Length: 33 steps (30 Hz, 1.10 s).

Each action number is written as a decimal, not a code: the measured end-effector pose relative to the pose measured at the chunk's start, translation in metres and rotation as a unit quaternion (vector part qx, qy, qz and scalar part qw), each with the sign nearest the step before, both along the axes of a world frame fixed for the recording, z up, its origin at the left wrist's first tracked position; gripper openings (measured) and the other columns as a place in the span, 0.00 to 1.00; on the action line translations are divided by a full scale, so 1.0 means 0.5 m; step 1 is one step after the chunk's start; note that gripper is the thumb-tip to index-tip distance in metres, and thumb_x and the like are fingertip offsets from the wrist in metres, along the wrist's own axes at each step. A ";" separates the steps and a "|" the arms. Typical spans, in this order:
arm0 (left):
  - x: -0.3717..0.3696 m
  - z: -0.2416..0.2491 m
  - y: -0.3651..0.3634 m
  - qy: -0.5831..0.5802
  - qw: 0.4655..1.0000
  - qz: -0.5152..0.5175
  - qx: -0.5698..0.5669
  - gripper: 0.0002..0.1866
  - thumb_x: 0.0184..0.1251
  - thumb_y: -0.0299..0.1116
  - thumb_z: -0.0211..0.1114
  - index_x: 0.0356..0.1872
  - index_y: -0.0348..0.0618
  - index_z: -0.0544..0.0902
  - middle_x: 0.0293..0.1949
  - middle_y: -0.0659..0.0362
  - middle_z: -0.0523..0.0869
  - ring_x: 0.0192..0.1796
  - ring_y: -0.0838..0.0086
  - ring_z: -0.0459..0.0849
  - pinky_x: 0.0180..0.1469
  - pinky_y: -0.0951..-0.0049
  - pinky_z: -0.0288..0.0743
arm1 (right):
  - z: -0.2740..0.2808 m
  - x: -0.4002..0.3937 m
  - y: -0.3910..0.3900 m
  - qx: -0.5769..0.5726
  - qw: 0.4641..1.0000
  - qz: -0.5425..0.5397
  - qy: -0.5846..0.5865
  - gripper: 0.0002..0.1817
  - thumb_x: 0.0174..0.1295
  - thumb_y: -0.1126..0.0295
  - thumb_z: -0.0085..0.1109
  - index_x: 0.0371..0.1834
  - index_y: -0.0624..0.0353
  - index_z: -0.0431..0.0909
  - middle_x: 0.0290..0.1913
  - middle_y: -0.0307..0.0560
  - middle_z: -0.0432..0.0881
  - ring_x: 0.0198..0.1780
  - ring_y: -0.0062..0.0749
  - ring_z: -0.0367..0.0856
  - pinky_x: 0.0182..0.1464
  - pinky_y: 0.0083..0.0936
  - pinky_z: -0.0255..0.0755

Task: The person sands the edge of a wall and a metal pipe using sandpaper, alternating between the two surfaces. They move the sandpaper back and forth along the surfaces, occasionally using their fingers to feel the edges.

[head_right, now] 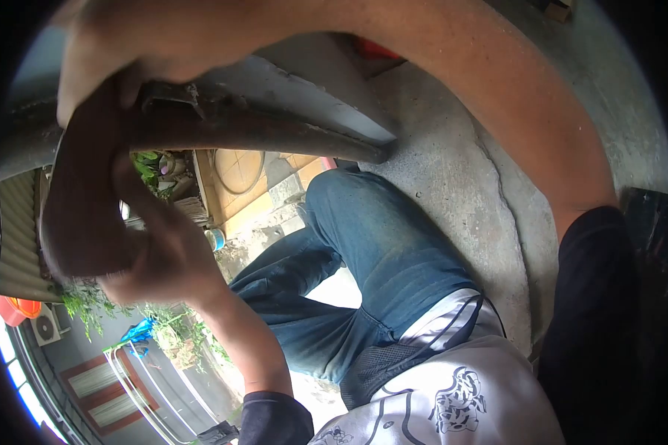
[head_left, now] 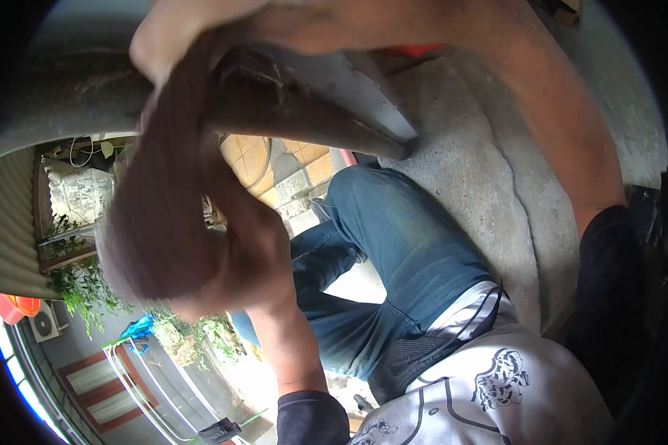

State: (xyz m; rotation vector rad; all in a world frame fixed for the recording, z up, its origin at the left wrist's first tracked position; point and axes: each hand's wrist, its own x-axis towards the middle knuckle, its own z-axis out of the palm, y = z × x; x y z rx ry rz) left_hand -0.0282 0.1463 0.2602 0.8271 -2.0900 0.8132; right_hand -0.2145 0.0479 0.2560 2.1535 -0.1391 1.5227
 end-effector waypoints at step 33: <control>0.022 0.020 -0.013 0.029 0.988 -0.072 0.136 0.15 0.52 0.22 0.69 0.43 0.39 0.84 0.35 0.56 0.85 0.34 0.65 0.78 0.44 0.64 0.69 | 0.004 -0.019 0.059 0.143 0.981 -0.135 0.008 0.07 0.43 0.59 0.65 0.26 0.43 0.85 0.33 0.24 0.86 0.38 0.27 0.72 0.49 0.33 0.56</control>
